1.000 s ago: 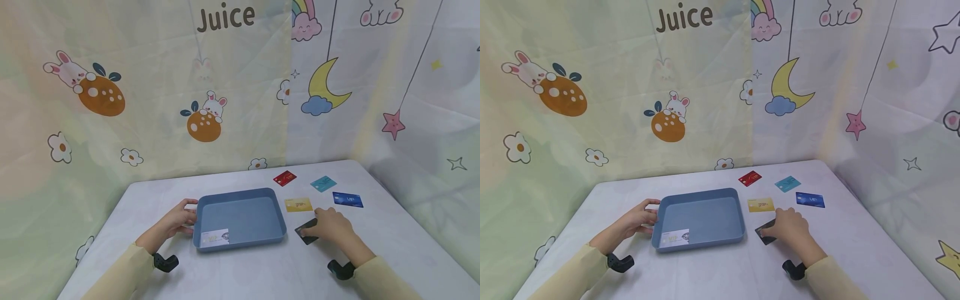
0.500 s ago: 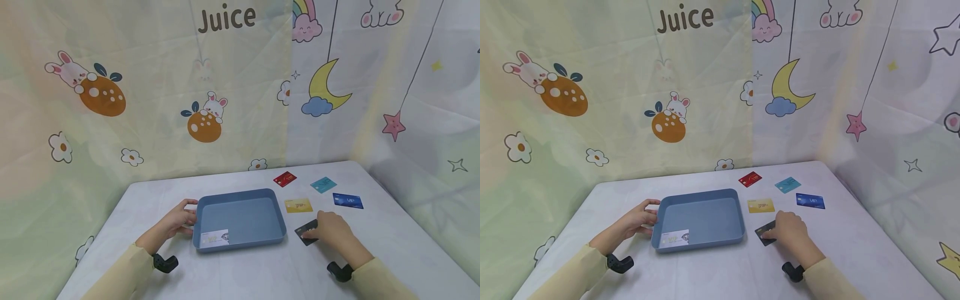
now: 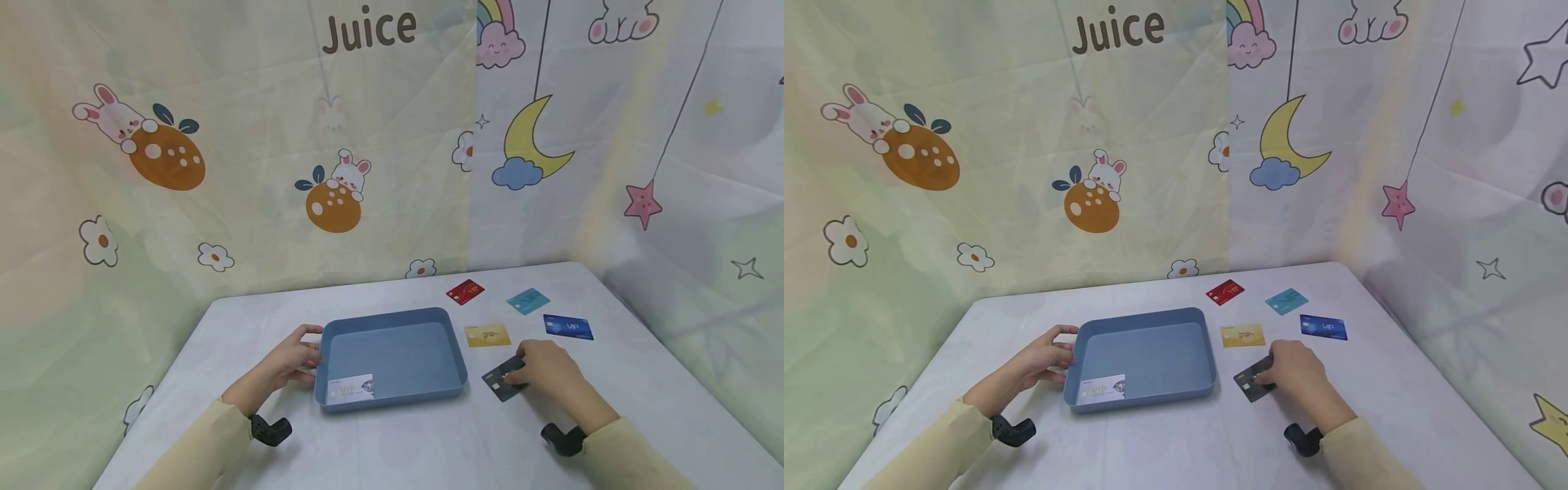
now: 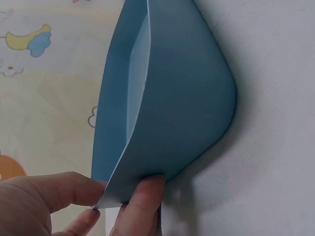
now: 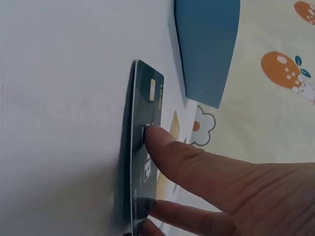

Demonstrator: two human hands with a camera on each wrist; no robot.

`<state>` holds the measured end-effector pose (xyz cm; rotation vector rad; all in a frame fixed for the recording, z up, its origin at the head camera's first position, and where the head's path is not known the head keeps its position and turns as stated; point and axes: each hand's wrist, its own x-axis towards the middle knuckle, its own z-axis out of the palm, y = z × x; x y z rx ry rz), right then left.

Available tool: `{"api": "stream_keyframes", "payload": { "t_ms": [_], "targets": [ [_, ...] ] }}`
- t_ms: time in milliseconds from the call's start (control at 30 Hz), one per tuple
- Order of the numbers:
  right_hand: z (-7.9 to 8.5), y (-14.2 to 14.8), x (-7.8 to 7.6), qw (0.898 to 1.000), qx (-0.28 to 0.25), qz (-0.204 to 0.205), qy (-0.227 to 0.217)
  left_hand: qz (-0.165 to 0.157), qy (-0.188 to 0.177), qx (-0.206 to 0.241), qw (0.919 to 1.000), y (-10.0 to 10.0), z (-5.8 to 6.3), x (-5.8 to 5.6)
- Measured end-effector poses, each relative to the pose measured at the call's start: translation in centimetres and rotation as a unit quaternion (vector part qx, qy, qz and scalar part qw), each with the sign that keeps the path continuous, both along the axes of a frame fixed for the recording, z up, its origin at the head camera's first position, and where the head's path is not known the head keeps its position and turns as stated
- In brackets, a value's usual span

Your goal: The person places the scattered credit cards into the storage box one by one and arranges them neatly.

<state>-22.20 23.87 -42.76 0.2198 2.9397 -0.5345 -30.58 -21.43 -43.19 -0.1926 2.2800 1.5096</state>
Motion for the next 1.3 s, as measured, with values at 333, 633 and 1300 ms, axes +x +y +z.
{"api": "stream_keyframes", "payload": {
  "t_ms": [333,633,1300],
  "targets": [
    [-0.7,1.7,-0.3,0.988,-0.150,0.000,-0.024,-0.001,-0.001,0.000,1.0000,0.0,0.0,0.1],
    [0.6,-1.4,0.9,0.999,-0.014,0.031,-0.027,-0.002,-0.002,-0.001,1.0000,-0.1,0.0,0.1],
    [-0.3,-1.4,0.2,0.999,-0.024,0.026,-0.004,-0.003,-0.004,0.002,1.0000,0.0,0.0,0.1]
  ]
}}
